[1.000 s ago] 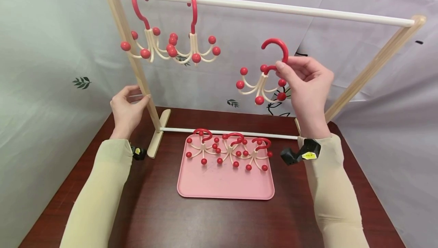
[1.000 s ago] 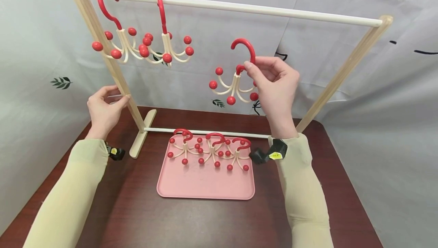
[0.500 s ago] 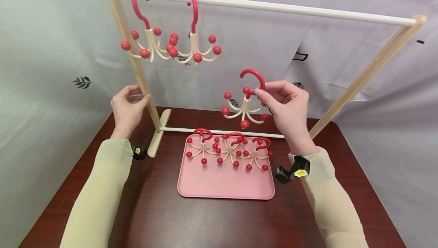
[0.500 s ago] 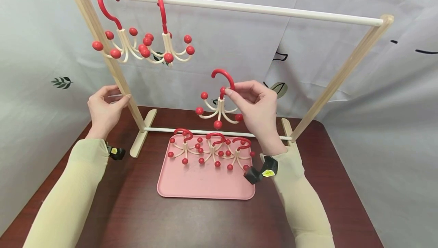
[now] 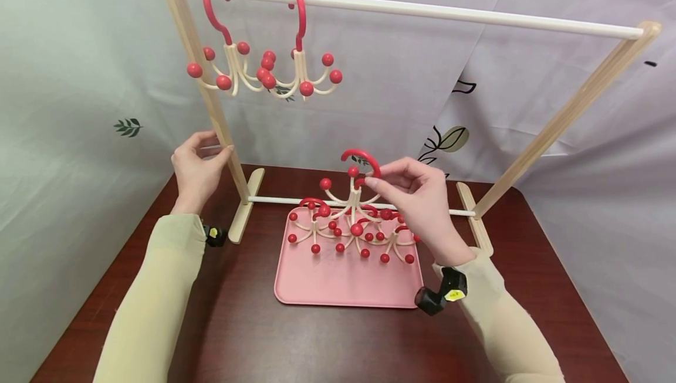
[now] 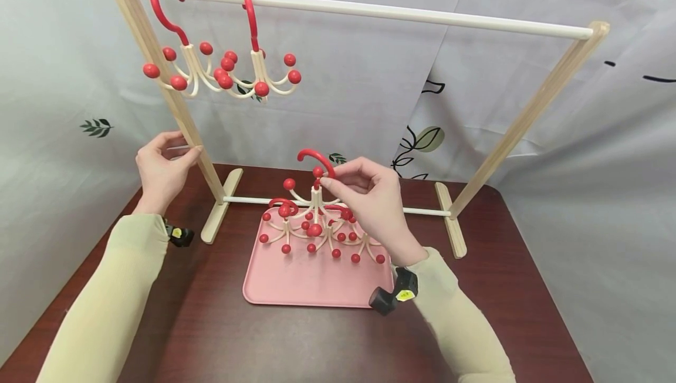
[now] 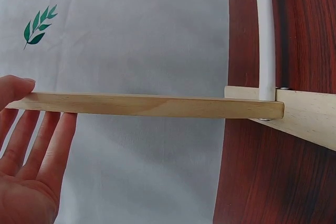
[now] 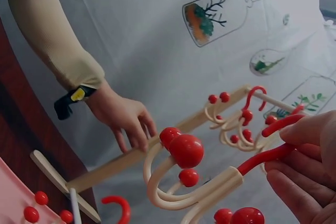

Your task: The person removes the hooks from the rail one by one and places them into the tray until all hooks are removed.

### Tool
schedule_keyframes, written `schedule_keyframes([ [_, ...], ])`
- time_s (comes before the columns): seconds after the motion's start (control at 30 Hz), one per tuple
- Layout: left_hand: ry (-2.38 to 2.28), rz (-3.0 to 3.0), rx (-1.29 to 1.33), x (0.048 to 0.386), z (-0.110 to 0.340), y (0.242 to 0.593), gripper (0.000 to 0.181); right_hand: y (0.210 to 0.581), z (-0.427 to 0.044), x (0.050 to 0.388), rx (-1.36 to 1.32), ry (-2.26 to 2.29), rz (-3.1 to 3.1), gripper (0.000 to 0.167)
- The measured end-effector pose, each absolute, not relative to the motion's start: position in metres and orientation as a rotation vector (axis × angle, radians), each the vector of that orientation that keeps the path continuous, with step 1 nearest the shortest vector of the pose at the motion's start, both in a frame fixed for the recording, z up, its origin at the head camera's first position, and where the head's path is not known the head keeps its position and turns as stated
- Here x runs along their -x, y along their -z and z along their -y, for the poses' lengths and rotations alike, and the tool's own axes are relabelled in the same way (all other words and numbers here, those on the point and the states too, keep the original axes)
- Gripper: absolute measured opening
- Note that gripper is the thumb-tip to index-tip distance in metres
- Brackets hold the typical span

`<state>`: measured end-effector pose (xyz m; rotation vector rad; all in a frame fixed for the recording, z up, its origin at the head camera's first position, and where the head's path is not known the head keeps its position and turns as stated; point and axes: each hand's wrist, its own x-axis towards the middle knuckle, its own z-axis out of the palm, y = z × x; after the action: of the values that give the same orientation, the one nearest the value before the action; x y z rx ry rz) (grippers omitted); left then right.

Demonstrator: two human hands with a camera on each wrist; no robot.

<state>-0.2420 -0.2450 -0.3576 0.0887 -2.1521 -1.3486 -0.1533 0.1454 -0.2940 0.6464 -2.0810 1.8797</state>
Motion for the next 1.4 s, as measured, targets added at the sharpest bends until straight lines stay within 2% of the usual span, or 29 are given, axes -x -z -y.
schedule_keyframes([
  [0.7,1.333,2.164,-0.106,0.242,0.245,0.357,0.037,0.324,-0.123,0.127,-0.752,-2.044,2.156,0.019],
  [1.0,1.351,2.16,-0.1,0.242,0.245,0.357,0.036,0.338,-0.121,0.12,-0.72,-2.11,2.197,0.019],
  [1.4,1.351,2.169,-0.109,0.241,0.245,0.357,0.036,0.37,-0.11,0.116,-0.762,-2.155,2.329,0.018],
])
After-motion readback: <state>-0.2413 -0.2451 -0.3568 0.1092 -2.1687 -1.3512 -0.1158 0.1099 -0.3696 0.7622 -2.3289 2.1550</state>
